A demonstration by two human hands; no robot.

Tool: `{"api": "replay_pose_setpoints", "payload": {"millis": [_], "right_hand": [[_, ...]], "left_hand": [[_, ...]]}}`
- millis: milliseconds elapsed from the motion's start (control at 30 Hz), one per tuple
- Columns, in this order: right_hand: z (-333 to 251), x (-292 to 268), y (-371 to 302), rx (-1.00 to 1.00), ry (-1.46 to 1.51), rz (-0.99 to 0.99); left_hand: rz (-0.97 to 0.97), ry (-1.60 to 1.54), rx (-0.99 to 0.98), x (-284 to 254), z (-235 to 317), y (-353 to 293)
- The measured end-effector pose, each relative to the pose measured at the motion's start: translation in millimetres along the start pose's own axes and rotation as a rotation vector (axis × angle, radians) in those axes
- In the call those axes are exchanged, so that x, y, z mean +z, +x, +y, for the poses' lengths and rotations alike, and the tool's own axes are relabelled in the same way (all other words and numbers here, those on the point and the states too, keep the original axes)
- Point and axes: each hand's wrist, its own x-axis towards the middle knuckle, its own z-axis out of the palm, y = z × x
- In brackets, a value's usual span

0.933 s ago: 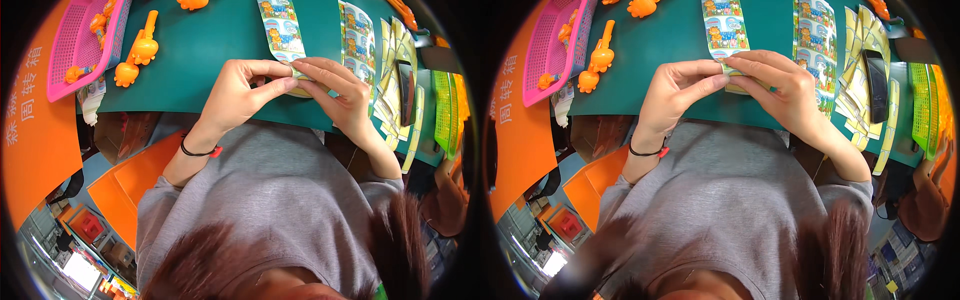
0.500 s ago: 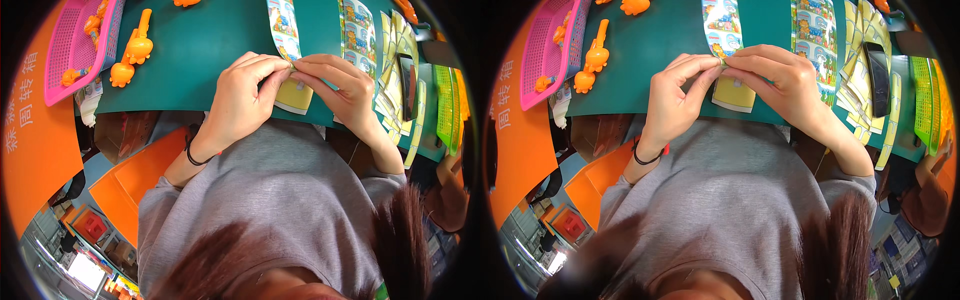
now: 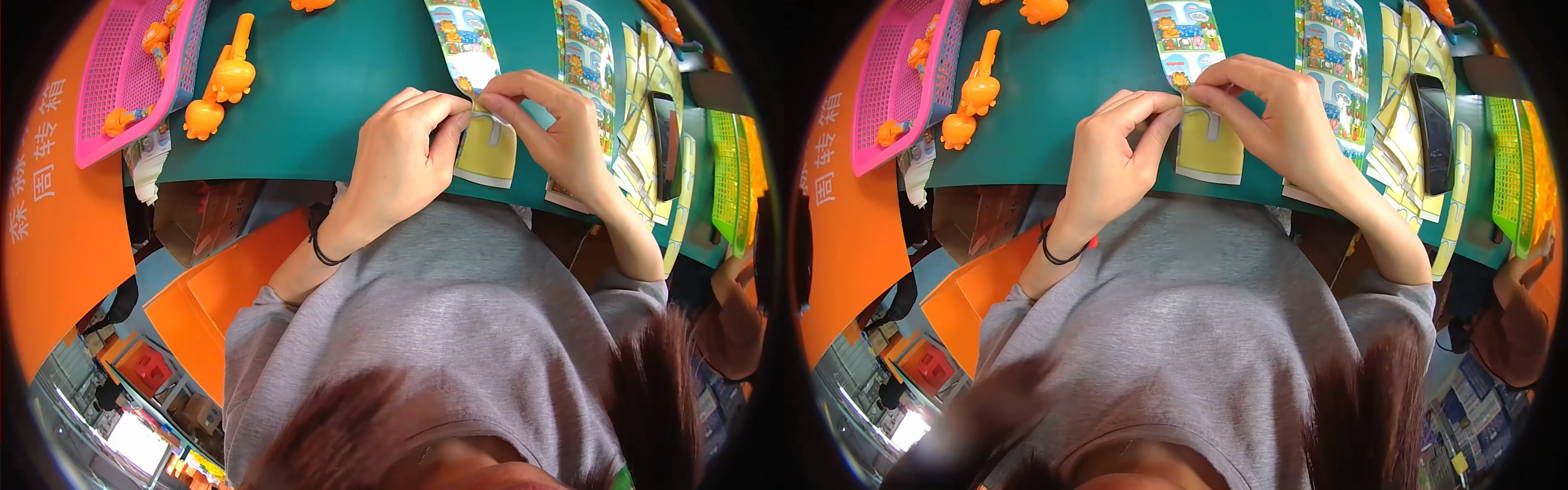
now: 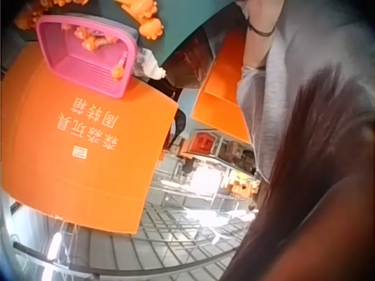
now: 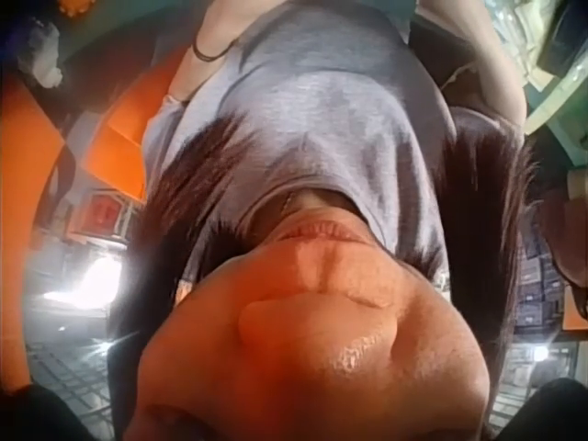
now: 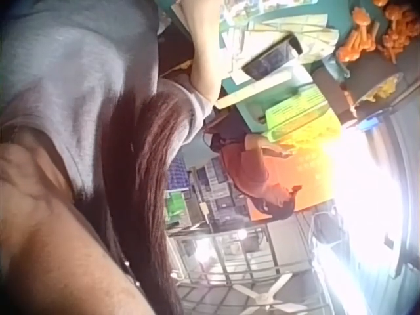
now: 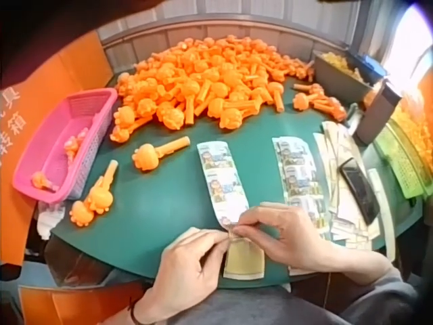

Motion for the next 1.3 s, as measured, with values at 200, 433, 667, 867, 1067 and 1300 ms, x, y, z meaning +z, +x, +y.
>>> {"api": "replay_pose_setpoints", "payload": {"millis": [200, 433, 667, 867, 1067, 1300], "right_hand": [[22.4, -1.4, 13.7, 0.104, -0.009, 0.055], [27.8, -0.9, 29.6, 0.051, -0.103, -0.050], [47.1, -61.8, 39.7, 0.032, -0.071, 0.320], [-13.3, -13.8, 16.8, -0.767, -0.740, 0.171], [-17.6, 3.0, 65.5, -0.771, -0.409, -0.007], [9.8, 47.7, 181.5, -0.748, -0.388, 0.079]], "left_hand": [[0.088, 0.215, -0.022, -8.2, -2.1, -3.2], [0.014, 0.086, 0.316, 14.1, 7.0, 0.7], [-0.089, -0.070, 0.117, 9.3, -19.2, 3.1], [0.126, -0.941, -0.303, -9.3, -6.2, 7.7], [0.412, -0.719, -0.238, -42.8, -30.1, -1.4], [0.549, -0.747, -0.060, -71.0, -32.0, 1.9]]}}
